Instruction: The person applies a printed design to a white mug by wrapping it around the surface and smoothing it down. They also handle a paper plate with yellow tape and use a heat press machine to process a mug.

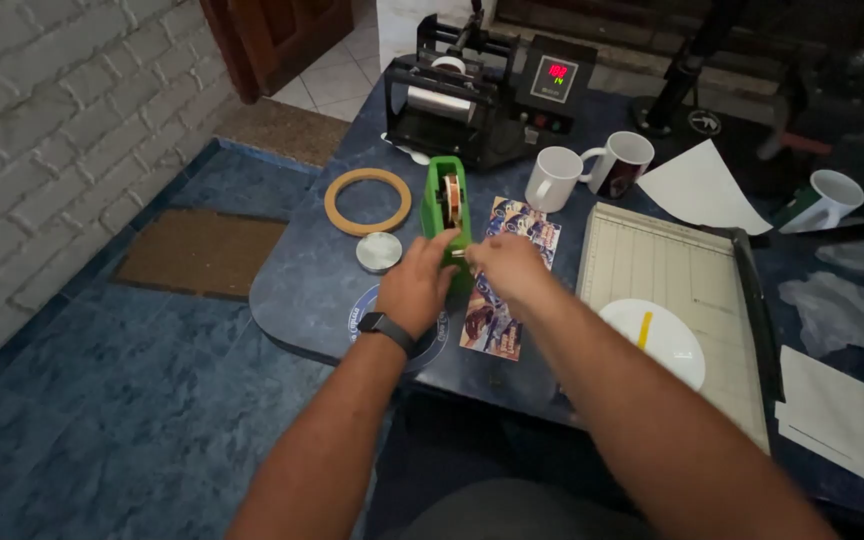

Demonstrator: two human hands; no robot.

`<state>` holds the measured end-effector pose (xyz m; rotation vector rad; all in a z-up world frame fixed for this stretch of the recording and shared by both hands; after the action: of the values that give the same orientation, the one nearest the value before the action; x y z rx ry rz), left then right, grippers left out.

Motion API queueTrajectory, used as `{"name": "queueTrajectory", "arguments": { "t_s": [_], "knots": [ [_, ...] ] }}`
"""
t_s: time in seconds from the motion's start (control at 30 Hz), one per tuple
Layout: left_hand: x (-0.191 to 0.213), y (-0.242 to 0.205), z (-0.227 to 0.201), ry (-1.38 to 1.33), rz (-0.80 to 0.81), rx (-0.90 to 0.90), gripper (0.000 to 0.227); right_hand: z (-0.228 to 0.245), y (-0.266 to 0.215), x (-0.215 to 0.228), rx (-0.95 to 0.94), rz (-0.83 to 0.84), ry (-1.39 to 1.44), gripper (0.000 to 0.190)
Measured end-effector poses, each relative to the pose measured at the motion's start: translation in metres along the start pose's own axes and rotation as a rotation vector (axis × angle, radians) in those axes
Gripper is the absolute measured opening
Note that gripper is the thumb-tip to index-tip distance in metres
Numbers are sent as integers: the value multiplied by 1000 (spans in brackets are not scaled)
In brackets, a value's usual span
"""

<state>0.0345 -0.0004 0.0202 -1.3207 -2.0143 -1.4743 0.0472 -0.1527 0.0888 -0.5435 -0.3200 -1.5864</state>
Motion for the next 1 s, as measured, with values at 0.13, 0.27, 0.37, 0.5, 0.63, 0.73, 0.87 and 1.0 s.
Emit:
{"name": "queueTrajectory", "arguments": {
  "t_s": [0.13, 0.27, 0.37, 0.5, 0.63, 0.73, 0.87, 1.0],
  "knots": [
    [-10, 0, 7, 36, 29, 8, 51, -40, 23, -17, 32, 10, -45, 50],
    [-9, 0, 7, 40, 63, -16, 43, -30, 7, -13, -41, 1, 44, 45],
    [-1, 1, 0, 26, 84, -15, 39, -35, 6, -15, -86, 2, 147, 42],
    [5, -2, -8, 48, 81, -19, 35, -33, 1, -11, -152, 32, 295, 47],
    [5, -3, -9, 64, 60, -25, 32, -50, 16, -33, -143, 51, 248, 35],
    [7, -4, -7, 26, 61, -38, 36, -62, 21, -42, -289, 23, 575, 34],
    [8, -3, -6, 19, 97, -45, 38, -63, 25, -45, -318, 36, 604, 36],
    [7, -1, -3, -17, 124, -53, 38, -92, 41, -62, -271, 8, 357, 33]
  ]
}}
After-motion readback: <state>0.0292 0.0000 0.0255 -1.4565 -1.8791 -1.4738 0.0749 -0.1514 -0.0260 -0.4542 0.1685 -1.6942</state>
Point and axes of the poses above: each hand's wrist, its own y-axis towards the middle knuckle, its own x-axis out of the back of the hand, z = x × y, the point moved 4 cm from there along y, towards the middle knuckle, and after that the axes turned 6 degrees about -z, right-handed, at the moved point
